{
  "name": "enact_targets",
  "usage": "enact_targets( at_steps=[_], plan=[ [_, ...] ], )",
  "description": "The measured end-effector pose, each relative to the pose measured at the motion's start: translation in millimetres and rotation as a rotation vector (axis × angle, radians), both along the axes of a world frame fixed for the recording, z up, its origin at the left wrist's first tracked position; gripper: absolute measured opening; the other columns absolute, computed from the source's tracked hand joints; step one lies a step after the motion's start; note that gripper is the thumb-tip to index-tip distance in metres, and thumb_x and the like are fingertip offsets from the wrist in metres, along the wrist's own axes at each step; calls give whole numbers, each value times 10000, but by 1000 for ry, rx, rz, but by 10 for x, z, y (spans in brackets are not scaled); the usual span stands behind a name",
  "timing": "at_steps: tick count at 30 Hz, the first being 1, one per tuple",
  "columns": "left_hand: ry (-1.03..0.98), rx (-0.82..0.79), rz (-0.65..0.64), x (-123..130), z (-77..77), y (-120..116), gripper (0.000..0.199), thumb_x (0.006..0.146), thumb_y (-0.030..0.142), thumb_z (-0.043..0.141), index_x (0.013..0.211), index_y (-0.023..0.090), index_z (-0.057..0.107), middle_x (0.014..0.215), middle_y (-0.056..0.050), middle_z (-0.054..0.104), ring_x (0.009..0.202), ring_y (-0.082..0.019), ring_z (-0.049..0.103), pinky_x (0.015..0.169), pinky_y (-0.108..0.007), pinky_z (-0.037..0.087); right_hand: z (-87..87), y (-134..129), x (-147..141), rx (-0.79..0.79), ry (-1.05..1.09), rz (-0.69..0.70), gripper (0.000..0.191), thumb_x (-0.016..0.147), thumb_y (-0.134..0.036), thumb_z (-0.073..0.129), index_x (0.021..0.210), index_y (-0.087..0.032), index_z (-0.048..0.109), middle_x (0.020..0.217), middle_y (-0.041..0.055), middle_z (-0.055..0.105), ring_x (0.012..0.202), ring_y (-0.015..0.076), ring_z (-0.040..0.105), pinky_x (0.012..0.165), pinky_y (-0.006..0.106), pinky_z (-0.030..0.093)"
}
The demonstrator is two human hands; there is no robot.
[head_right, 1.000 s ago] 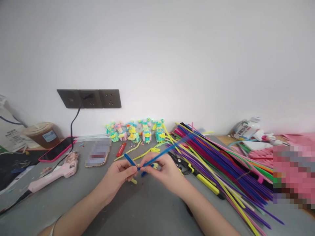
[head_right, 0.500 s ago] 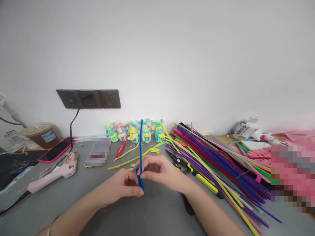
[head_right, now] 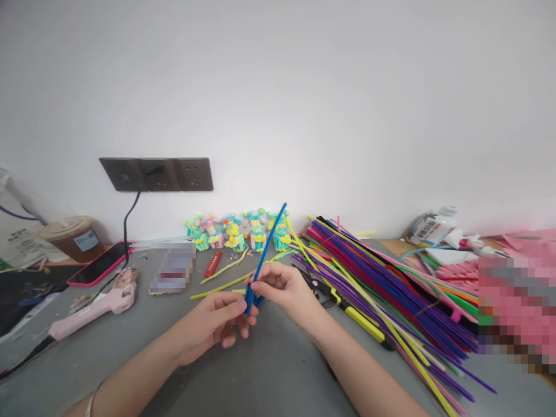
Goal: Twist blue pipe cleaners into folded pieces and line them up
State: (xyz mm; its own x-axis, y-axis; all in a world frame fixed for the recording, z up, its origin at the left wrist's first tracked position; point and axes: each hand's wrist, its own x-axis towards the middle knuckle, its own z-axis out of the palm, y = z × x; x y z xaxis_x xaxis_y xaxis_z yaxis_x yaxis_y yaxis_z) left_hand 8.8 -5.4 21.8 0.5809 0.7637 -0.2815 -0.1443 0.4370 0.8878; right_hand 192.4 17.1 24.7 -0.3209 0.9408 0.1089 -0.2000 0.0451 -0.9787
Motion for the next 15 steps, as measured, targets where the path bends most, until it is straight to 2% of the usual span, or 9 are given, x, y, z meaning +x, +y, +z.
enact_targets(
  at_steps=[4,7,11,15],
  plan=[
    [-138,-178,-39,14,7,-29,334,783,440,702,860,115,720,804,-65,626,593,-73,533,408,-155,243,8,-28,-25,-30,87,0,181,693,-302,806,757,-177,692,830,36,700,754,139,632,721,263,514],
    [-216,-274,-78,27,22,-58,325,749,433,742,830,119,719,771,-50,607,558,-58,496,391,-149,203,20,-59,-54,-42,148,27,172,693,-304,809,760,-180,712,812,36,689,725,132,614,684,249,504],
    [-258,-307,-89,26,29,-84,338,675,422,808,766,111,712,689,-35,585,516,-47,458,378,-150,167,31,-99,-87,-50,227,53,163,689,-292,816,765,-192,712,794,22,677,718,119,601,668,224,490],
    [-262,-294,-110,17,26,-85,342,641,401,836,738,98,711,618,-22,565,491,-45,436,380,-158,160,34,-119,-97,-36,208,46,170,693,-306,810,750,-190,698,787,32,665,739,144,595,668,253,493]
  ],
)
